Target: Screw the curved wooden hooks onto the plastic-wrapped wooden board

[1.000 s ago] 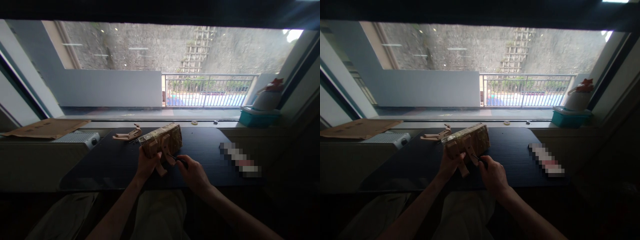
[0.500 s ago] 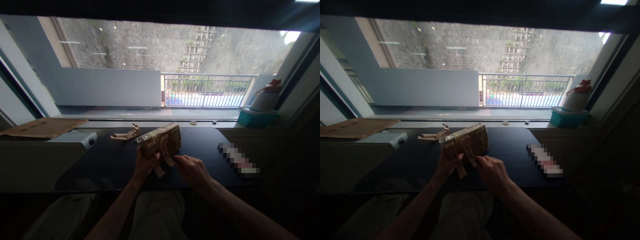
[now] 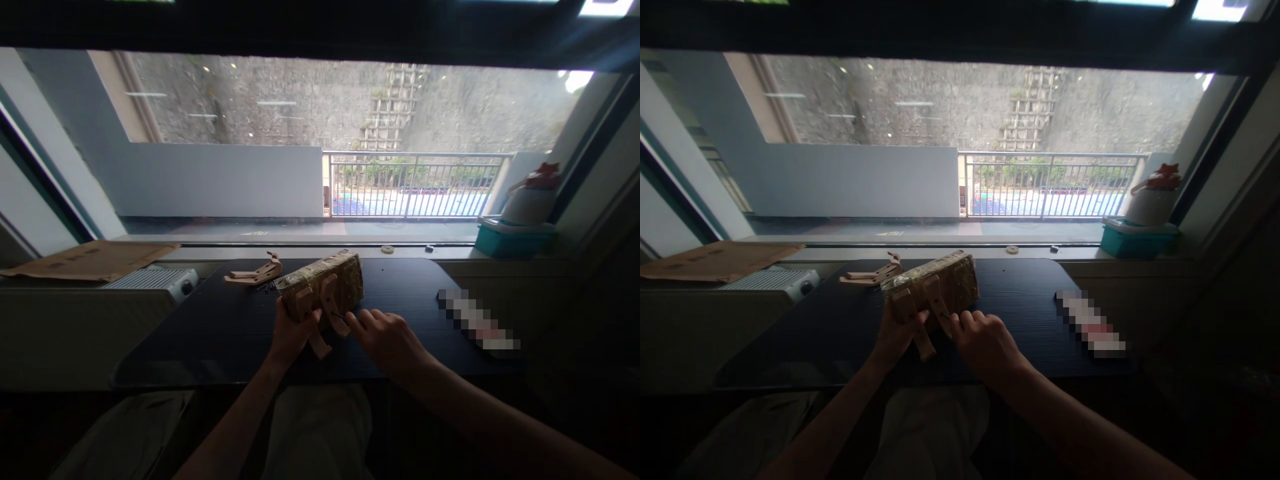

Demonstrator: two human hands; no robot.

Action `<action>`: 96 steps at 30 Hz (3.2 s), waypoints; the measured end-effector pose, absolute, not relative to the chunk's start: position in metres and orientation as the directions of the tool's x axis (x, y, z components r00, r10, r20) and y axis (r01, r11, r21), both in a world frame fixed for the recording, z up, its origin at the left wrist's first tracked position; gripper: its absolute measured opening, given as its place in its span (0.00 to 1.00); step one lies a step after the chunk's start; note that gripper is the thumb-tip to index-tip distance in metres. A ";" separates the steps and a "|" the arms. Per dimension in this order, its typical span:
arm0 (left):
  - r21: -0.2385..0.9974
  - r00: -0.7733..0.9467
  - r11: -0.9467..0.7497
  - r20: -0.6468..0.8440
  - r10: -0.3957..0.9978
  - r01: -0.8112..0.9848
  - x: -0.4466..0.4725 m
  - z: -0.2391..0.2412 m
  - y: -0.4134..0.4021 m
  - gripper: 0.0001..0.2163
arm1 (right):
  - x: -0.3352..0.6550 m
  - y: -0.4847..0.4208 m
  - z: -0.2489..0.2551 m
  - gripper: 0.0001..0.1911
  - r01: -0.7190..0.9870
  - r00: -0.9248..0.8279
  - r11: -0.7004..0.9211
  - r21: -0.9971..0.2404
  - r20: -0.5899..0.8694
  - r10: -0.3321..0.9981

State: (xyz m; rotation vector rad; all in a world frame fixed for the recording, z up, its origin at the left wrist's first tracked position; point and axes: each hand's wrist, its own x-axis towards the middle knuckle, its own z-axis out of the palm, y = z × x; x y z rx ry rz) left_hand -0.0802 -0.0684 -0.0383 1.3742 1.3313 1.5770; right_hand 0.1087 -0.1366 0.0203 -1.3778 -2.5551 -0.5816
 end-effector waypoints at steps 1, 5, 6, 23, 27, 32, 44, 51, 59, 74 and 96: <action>0.951 -0.232 -0.278 0.303 0.924 0.134 -0.081 -0.040 -0.067 0.23 | 0.109 -0.136 0.020 0.18 0.807 -0.588 0.513 0.292 0.331 0.738; 0.950 -0.223 -0.288 0.310 0.924 0.123 -0.081 -0.039 -0.067 0.22 | 0.105 -0.133 0.007 0.16 0.875 -0.471 0.472 0.103 0.406 0.783; 0.950 -0.228 -0.283 0.306 0.924 0.128 -0.081 -0.038 -0.068 0.22 | 0.104 -0.132 0.003 0.15 0.906 -0.368 0.422 -0.038 0.428 0.826; 0.948 -0.204 -0.274 0.304 0.931 0.161 -0.083 -0.038 -0.068 0.22 | 0.102 -0.133 0.020 0.14 0.804 -0.595 0.556 0.211 0.288 0.751; 0.954 -0.210 -0.264 0.290 0.934 0.144 -0.084 -0.039 -0.067 0.22 | 0.104 -0.123 0.007 0.12 0.867 -0.249 0.374 -0.328 0.364 0.897; 0.952 -0.244 -0.255 0.292 0.925 0.172 -0.082 -0.036 -0.068 0.22 | 0.106 -0.112 0.006 0.17 0.585 -0.066 0.118 -0.802 0.097 0.993; 0.974 -0.201 -0.223 0.225 0.953 0.031 -0.084 -0.035 -0.069 0.22 | 0.146 -0.107 0.004 0.21 0.531 -0.042 0.119 -0.839 0.114 0.993; 0.979 -0.196 -0.203 0.201 0.960 0.009 -0.081 -0.028 -0.074 0.25 | 0.138 -0.098 -0.004 0.20 0.352 0.017 0.091 -0.932 0.103 0.995; 0.978 -0.176 -0.208 0.206 0.963 0.007 -0.083 -0.033 -0.069 0.24 | 0.113 -0.092 -0.036 0.21 0.094 0.388 0.222 -0.971 0.241 0.890; 0.980 -0.189 -0.200 0.194 0.962 -0.009 -0.082 -0.032 -0.072 0.23 | 0.089 -0.102 -0.025 0.18 0.419 0.224 0.190 -0.888 0.304 0.926; 0.973 -0.223 -0.228 0.231 0.947 0.039 -0.083 -0.035 -0.071 0.24 | 0.102 -0.155 0.013 0.12 0.932 -0.287 0.355 -0.066 0.461 0.840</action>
